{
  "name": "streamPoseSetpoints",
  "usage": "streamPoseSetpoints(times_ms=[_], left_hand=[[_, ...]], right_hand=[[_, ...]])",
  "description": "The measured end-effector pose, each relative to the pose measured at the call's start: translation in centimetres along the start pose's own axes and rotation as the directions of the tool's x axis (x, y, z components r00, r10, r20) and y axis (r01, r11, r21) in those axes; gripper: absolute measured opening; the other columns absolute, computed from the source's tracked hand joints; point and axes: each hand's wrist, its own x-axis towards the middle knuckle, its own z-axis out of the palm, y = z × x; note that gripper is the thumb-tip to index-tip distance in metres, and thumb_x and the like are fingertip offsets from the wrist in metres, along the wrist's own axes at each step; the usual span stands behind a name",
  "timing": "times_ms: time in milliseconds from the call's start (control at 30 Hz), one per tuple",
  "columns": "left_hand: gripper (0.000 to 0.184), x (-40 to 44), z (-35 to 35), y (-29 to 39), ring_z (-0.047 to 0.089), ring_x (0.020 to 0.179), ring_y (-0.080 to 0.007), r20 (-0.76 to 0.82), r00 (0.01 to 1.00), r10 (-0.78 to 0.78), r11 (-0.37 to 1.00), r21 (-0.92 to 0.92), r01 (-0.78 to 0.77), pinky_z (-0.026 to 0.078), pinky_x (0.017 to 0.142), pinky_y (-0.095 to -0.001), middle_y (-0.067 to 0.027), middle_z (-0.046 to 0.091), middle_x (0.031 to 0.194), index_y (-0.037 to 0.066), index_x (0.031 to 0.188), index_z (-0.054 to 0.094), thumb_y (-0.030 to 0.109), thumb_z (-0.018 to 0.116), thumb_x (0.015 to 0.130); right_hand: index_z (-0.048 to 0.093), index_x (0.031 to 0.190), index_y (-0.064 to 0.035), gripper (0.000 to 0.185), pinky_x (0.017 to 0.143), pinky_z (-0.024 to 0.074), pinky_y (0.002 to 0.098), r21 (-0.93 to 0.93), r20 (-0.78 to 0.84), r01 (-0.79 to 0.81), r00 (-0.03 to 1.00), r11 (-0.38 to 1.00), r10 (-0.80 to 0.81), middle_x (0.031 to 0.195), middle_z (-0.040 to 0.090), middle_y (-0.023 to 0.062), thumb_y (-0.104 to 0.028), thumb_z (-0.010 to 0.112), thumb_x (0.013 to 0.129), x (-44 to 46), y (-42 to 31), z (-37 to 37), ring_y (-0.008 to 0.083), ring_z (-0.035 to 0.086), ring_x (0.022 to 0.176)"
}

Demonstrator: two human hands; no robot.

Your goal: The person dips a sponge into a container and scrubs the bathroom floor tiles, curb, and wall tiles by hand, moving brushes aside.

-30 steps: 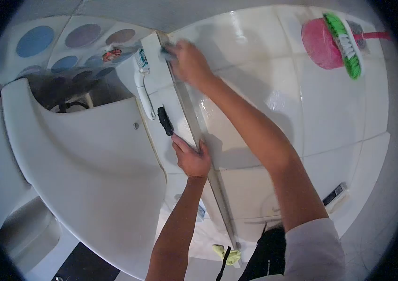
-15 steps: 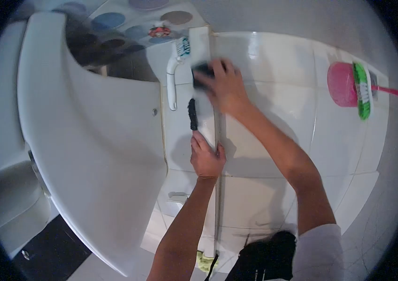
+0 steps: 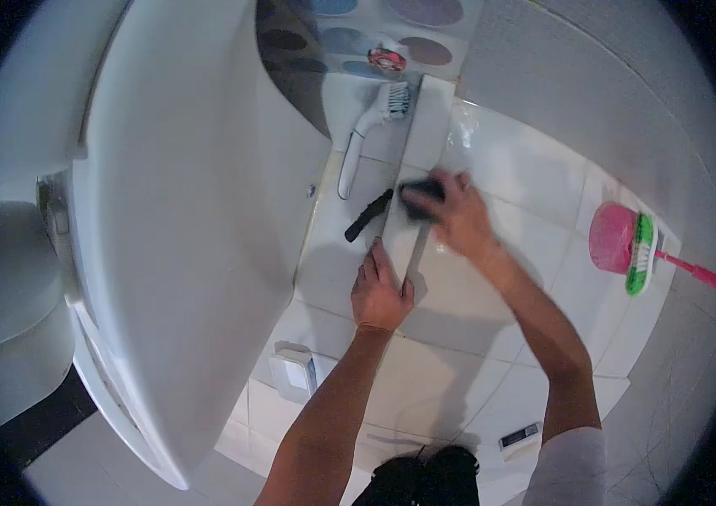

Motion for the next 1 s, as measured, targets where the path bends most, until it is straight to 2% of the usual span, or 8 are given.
streamPoseSetpoints(times_ms=[133,200,300,433,633,767,833,1000], left_hand=[[0.091,-0.2,0.0,0.1,0.052,0.109,-0.0378,0.032,0.998,-0.05,0.998,-0.03,0.051,0.047,0.091,-0.0436,-0.0239,0.044,0.127,-0.003,0.142,0.018,0.026,0.068,0.072],[0.092,0.0,-0.1,0.1,0.052,0.109,-0.0379,0.037,0.999,-0.037,0.999,-0.013,0.037,0.047,0.091,-0.0437,-0.0241,0.044,0.127,-0.002,0.143,0.018,0.026,0.069,0.072],[0.092,0.2,-0.4,0.0,0.052,0.109,-0.0411,0.069,0.997,-0.029,0.999,-0.026,0.031,0.049,0.089,-0.045,-0.0278,0.045,0.124,-0.005,0.142,0.017,0.025,0.068,0.071],[0.092,-0.2,0.1,-0.2,0.052,0.108,-0.0414,-0.002,0.999,0.045,0.999,0.009,-0.045,0.049,0.088,-0.0451,-0.0278,0.045,0.123,-0.005,0.142,0.016,0.025,0.067,0.072],[0.091,-0.3,-0.5,0.3,0.05,0.111,-0.043,0.055,0.998,-0.008,1.0,-0.027,0.01,0.047,0.09,-0.0462,-0.0287,0.044,0.124,-0.004,0.143,0.014,0.025,0.065,0.074],[0.09,-0.2,-0.3,0.7,0.049,0.112,-0.0446,0.01,1.0,0.011,1.0,-0.027,-0.01,0.047,0.09,-0.047,-0.0291,0.042,0.126,-0.004,0.143,0.013,0.024,0.064,0.075],[0.09,-0.5,-0.2,0.6,0.048,0.112,-0.0449,0.025,0.999,0.021,0.999,-0.026,-0.02,0.047,0.091,-0.0473,-0.029,0.041,0.127,-0.004,0.143,0.012,0.023,0.064,0.075],[0.093,-0.4,0.0,0.5,0.047,0.114,-0.0449,0.045,0.998,-0.048,0.999,-0.019,0.049,0.046,0.091,-0.0491,-0.0286,0.039,0.131,-0.002,0.145,0.009,0.024,0.065,0.075]], right_hand=[[0.062,0.121,-0.0256,0.048,0.09,0.0449,0.0458,-0.032,-0.108,-0.181,0.978,0.983,0.177,0.118,0.048,0.0183,-0.014,0.068,0.075,7.9,4.1,-1.6,0.0408,0.046,0.106],[0.059,0.126,-0.0217,0.05,0.096,0.0393,0.0479,-0.015,-0.344,-0.189,0.923,0.982,0.173,0.125,0.043,0.0219,-0.023,0.068,0.076,8.9,4.7,-0.1,0.0411,0.041,0.113],[0.059,0.126,-0.0147,0.055,0.104,0.0327,0.0482,0.049,-0.244,-0.208,0.946,0.977,0.214,0.131,0.037,0.0259,-0.039,0.068,0.078,3.8,-0.3,1.0,0.0442,0.036,0.121],[0.058,0.127,-0.0212,0.05,0.098,0.0403,0.048,0.038,-0.09,-0.086,0.992,0.996,0.089,0.127,0.039,0.0241,-0.037,0.067,0.08,1.6,-0.8,0.6,0.0439,0.038,0.119],[0.058,0.125,-0.0193,0.045,0.08,0.0461,0.0483,0.039,-0.509,-0.321,0.809,0.946,0.295,0.109,0.047,0.023,-0.041,0.06,0.086,9.2,2.2,1.2,0.0405,0.048,0.096],[0.058,0.125,-0.0272,0.052,0.081,0.048,0.0484,0.003,-0.353,-0.387,0.863,0.922,0.363,0.115,0.046,0.0217,-0.052,0.062,0.08,3.2,-2.3,2.1,0.043,0.048,0.104],[0.057,0.126,-0.0298,0.049,0.083,0.0477,0.0488,-0.04,-0.188,-0.168,0.969,0.985,0.158,0.118,0.046,0.0208,-0.05,0.061,0.081,1.6,-1.7,1.2,0.0435,0.048,0.106],[0.061,0.116,-0.0229,0.041,0.073,0.0479,0.0481,-0.043,-0.422,-0.324,0.863,0.945,0.277,0.117,0.049,0.0172,-0.045,0.061,0.082,10.2,1.7,0.3,0.0373,0.05,0.102]])
